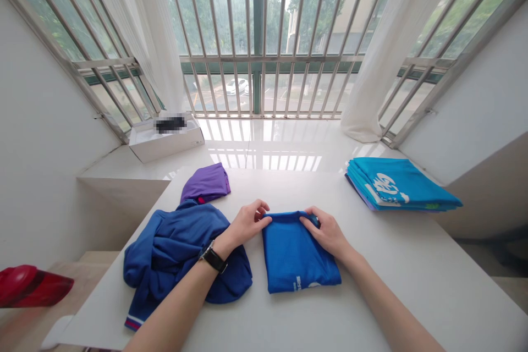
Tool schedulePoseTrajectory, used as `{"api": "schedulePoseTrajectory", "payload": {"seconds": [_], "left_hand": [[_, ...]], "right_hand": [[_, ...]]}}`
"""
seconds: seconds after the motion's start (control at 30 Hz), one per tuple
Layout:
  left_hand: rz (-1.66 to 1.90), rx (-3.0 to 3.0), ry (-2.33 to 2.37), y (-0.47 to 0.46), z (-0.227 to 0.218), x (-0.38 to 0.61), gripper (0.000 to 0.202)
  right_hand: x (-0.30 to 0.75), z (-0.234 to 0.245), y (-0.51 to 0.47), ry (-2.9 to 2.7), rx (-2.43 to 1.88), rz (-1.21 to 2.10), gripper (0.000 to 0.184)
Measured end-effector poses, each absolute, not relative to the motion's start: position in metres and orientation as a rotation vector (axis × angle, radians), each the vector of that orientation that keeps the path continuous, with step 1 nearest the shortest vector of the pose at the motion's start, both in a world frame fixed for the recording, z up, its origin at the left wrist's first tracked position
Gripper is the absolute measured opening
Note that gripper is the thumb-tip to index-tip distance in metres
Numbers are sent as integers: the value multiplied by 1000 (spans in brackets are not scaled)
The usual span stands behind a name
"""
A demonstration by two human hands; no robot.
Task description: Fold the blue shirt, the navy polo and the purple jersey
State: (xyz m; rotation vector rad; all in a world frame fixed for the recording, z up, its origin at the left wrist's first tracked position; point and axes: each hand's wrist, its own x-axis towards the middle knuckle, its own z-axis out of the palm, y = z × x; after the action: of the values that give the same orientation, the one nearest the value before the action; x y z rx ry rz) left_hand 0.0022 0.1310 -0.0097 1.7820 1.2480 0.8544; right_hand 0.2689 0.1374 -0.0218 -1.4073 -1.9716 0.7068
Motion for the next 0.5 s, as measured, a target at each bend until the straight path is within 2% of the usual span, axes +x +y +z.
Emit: {"api": "schedulePoseTrajectory", "payload": {"seconds": [0.5], "left_hand": [[838,1772,1264,130,-5,5,22]], "right_hand": [[269,-24,136,-1968,-1302,738,16]]}}
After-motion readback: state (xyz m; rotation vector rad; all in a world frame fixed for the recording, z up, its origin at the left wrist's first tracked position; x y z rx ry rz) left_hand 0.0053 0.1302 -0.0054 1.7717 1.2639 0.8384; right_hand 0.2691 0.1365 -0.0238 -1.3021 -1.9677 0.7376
